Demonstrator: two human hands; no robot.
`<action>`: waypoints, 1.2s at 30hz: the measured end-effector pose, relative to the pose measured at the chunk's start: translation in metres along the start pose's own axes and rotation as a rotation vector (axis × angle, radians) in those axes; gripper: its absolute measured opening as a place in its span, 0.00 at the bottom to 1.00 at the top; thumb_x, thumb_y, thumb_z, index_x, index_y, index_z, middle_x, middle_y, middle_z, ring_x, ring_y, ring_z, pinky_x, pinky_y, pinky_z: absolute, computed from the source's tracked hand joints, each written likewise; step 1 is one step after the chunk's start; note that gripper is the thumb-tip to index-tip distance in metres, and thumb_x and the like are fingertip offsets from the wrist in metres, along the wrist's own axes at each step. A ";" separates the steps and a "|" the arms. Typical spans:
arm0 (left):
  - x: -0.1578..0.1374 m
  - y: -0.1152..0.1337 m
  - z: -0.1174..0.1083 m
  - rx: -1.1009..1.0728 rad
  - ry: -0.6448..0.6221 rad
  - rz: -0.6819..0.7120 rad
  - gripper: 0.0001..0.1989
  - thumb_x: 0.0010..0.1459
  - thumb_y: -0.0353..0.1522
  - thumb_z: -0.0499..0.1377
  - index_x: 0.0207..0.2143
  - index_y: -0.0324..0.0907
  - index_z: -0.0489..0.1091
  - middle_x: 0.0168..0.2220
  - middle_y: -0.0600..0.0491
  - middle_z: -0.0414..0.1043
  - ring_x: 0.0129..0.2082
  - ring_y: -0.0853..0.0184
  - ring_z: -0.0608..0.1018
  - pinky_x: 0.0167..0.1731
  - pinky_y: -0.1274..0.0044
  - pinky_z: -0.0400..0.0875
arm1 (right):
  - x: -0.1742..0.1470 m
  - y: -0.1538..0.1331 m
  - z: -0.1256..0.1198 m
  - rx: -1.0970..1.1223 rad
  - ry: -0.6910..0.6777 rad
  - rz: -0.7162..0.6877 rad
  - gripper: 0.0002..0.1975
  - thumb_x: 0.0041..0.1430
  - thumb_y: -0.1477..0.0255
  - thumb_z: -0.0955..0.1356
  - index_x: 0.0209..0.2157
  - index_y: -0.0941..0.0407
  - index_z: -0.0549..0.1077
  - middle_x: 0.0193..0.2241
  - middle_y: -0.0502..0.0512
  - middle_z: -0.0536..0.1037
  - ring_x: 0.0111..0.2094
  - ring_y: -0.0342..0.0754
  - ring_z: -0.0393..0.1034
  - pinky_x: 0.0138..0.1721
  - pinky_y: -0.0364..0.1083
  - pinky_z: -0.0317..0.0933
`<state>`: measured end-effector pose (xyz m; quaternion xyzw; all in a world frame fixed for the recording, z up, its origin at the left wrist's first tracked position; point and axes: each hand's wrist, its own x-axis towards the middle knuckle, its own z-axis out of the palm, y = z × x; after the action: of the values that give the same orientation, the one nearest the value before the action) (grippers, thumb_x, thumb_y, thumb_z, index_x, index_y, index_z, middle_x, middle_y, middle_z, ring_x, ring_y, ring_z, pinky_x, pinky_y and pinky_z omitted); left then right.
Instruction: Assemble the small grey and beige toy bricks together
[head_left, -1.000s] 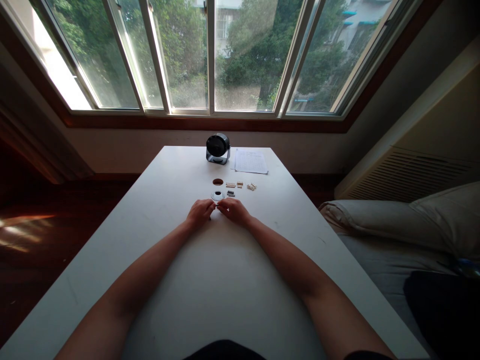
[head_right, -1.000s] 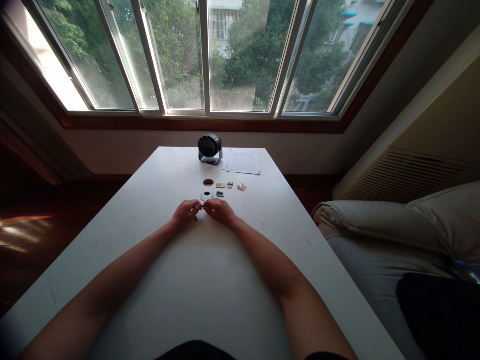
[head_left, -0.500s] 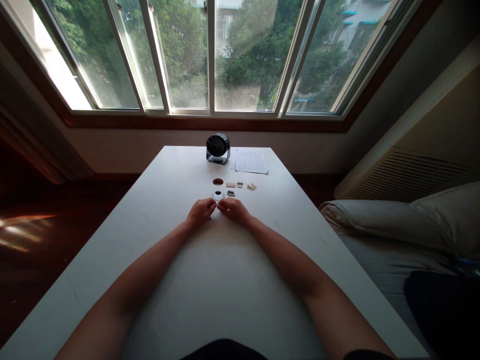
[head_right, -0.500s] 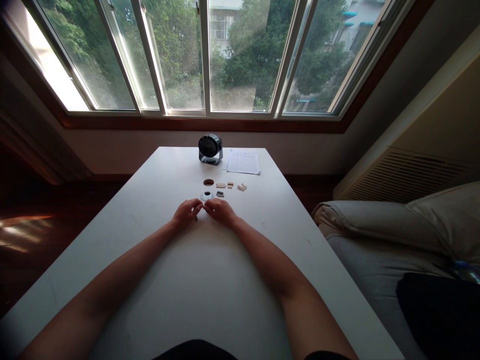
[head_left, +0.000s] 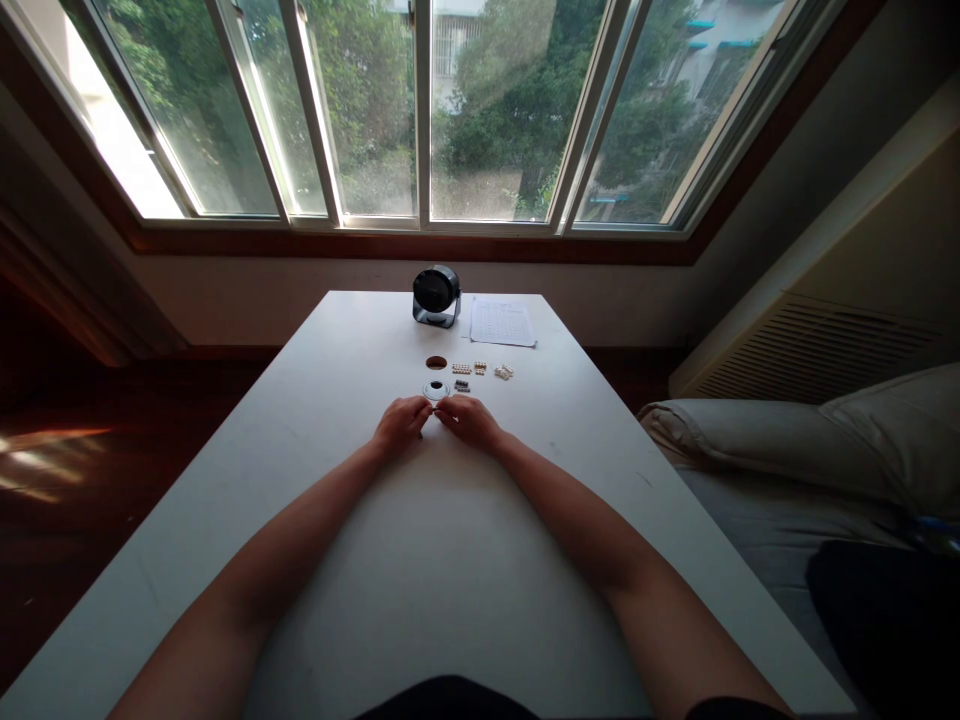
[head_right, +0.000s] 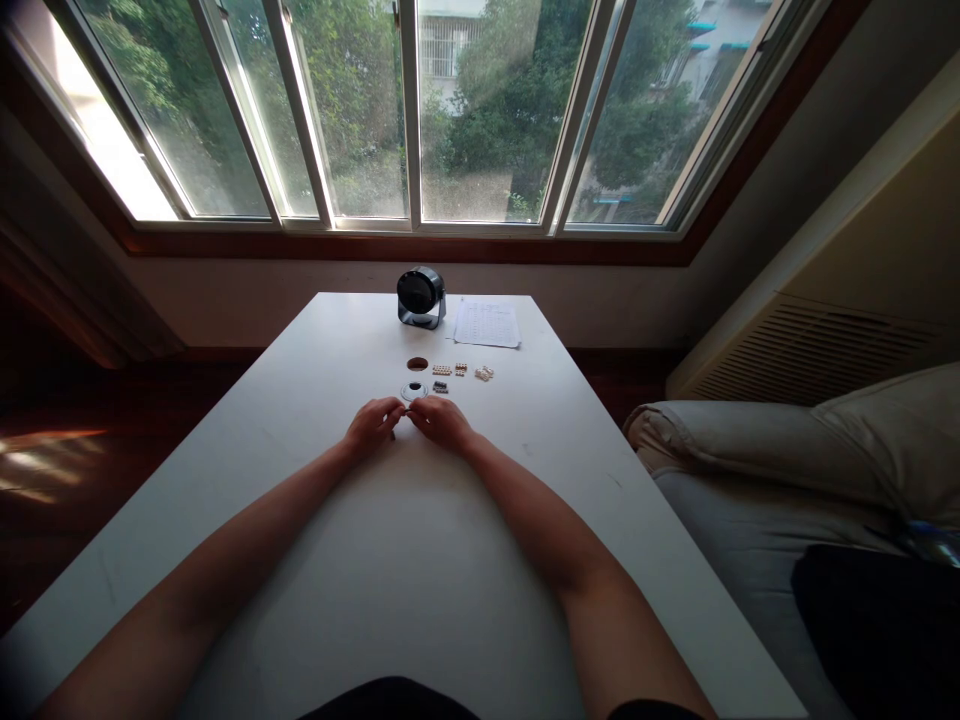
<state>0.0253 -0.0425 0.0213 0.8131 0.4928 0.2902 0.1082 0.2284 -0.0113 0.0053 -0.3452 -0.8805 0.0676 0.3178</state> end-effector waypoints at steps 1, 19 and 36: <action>0.000 0.000 0.000 0.001 0.002 0.001 0.16 0.67 0.39 0.47 0.33 0.44 0.71 0.32 0.52 0.76 0.33 0.65 0.75 0.38 0.74 0.64 | 0.000 0.000 0.000 0.000 -0.006 0.001 0.09 0.66 0.67 0.65 0.34 0.55 0.74 0.28 0.52 0.73 0.30 0.43 0.63 0.35 0.42 0.53; 0.000 -0.002 0.002 -0.023 0.017 0.018 0.16 0.68 0.38 0.47 0.32 0.44 0.71 0.31 0.52 0.76 0.31 0.66 0.74 0.35 0.75 0.64 | -0.002 -0.001 -0.003 0.063 0.007 -0.002 0.07 0.65 0.68 0.66 0.43 0.53 0.73 0.30 0.51 0.76 0.31 0.43 0.66 0.36 0.41 0.55; 0.000 -0.002 0.001 -0.005 0.009 0.025 0.15 0.67 0.38 0.48 0.35 0.44 0.72 0.34 0.52 0.77 0.34 0.65 0.75 0.38 0.75 0.65 | -0.001 0.001 -0.002 -0.040 -0.002 -0.032 0.11 0.68 0.65 0.64 0.38 0.56 0.75 0.31 0.55 0.77 0.34 0.45 0.68 0.38 0.43 0.57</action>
<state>0.0247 -0.0417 0.0192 0.8177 0.4823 0.2966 0.1042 0.2310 -0.0113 0.0055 -0.3370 -0.8875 0.0453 0.3111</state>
